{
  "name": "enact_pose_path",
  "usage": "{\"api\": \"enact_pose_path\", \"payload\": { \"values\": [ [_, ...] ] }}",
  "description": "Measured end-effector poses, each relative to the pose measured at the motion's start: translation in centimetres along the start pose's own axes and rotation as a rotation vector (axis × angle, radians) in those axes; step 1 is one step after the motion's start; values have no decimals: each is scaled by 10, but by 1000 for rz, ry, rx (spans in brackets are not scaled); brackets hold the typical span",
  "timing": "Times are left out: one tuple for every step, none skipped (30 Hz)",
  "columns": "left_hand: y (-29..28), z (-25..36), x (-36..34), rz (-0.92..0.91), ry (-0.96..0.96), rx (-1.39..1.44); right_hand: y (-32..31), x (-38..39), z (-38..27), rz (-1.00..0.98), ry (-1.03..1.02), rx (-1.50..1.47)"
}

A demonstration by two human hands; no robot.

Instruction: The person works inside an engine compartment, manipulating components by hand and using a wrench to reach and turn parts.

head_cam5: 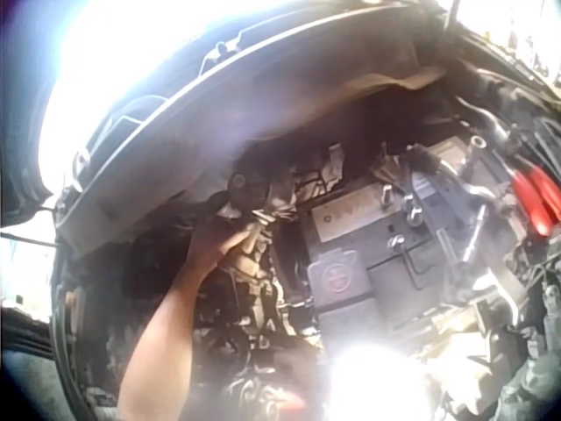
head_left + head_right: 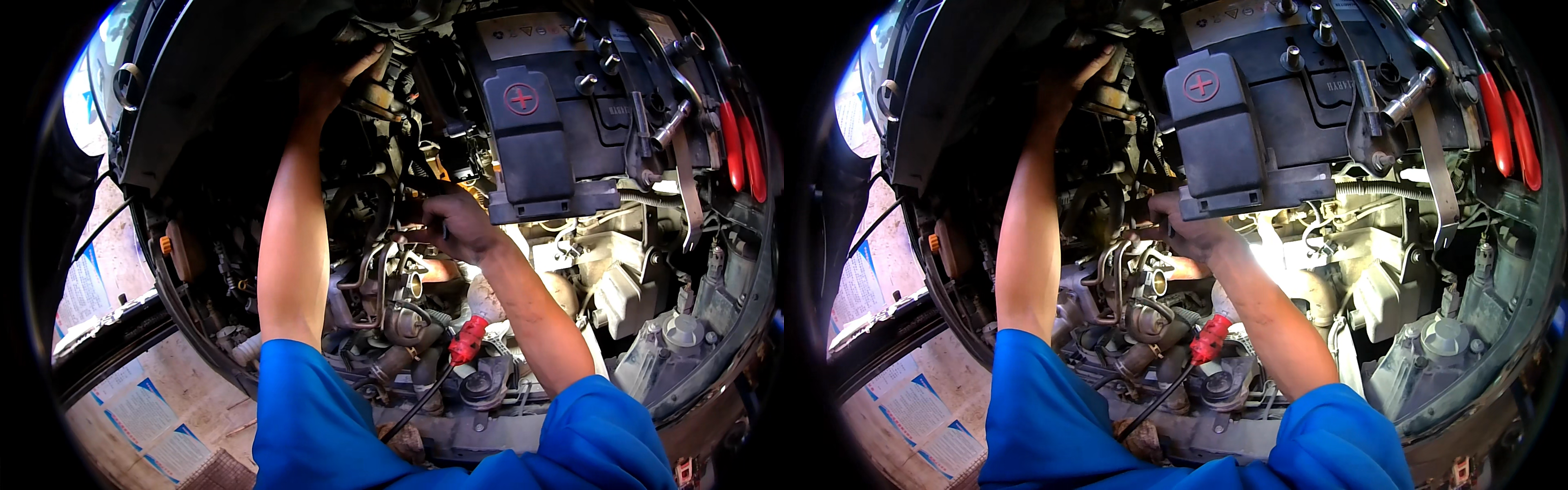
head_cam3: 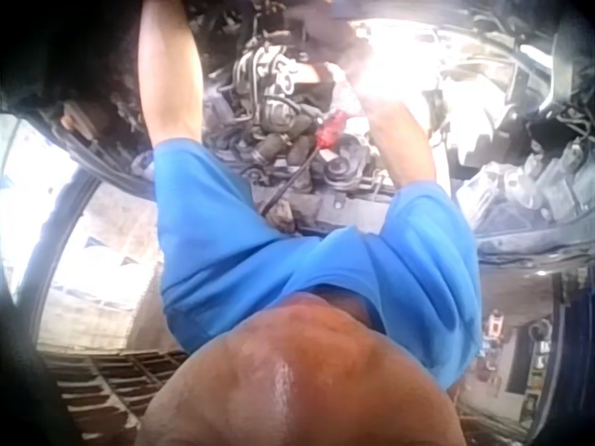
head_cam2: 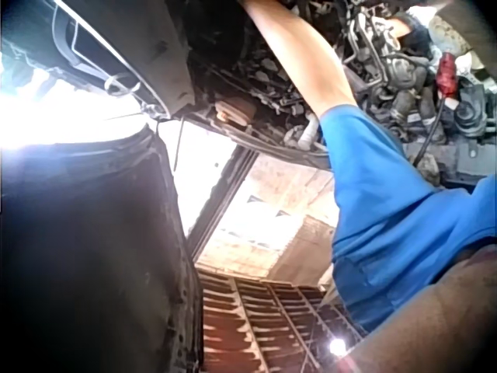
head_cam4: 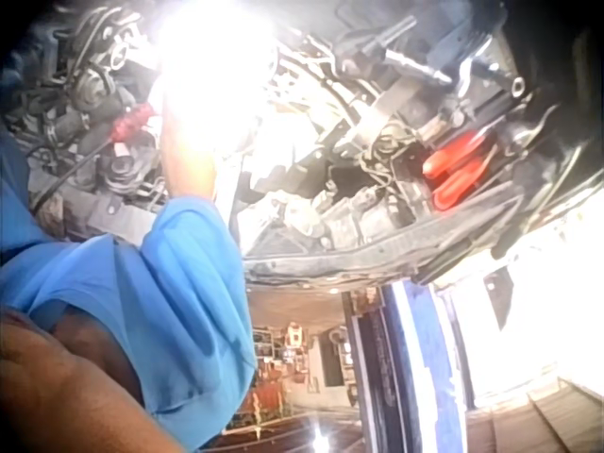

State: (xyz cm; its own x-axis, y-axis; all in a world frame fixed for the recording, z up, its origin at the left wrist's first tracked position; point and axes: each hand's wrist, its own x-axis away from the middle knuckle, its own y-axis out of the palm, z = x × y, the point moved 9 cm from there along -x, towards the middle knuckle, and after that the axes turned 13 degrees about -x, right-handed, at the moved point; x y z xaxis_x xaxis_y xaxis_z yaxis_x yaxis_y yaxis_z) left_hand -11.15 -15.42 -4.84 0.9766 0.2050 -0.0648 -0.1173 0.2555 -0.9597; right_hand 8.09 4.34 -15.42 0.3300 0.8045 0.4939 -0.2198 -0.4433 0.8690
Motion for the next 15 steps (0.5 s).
{"api": "enact_pose_path", "payload": {
  "values": [
    [-1,-5,-2,28,22,-6,-1,-5,3,-19,-7,-23],
    [2,-4,-2,23,8,-3,-6,-8,4,-28,-17,-46],
    [3,-3,-2,18,-7,-2,-10,-11,5,-29,-31,-34],
    [4,-3,-2,14,-21,-1,-14,-13,7,-31,-45,-22],
    [6,3,0,-11,-31,26,-20,-15,8,-28,-60,-10],
    [9,12,1,-36,-36,54,-33,-19,2,-40,-140,158],
    [13,21,1,-63,-41,84,-49,-24,-5,-50,-220,328],
    [7,19,2,-65,-34,71,-44,-27,-3,-42,-202,317],
    [2,16,3,-66,-28,62,-27,-24,-4,-30,-185,308],
    [-2,13,4,-68,-22,54,-17,-19,1,24,-81,123],
    [-2,13,4,-67,-15,48,-7,-11,6,88,17,-59],
    [-2,13,3,-66,-8,41,-6,-10,7,87,14,-64],
    [-3,12,4,-64,-3,34,-4,-10,8,85,12,-69],
    [-3,16,5,-67,-13,42,-5,-10,7,88,7,-76],
    [-3,19,8,-68,-24,50,-10,-11,8,87,21,-63]
  ]
}}
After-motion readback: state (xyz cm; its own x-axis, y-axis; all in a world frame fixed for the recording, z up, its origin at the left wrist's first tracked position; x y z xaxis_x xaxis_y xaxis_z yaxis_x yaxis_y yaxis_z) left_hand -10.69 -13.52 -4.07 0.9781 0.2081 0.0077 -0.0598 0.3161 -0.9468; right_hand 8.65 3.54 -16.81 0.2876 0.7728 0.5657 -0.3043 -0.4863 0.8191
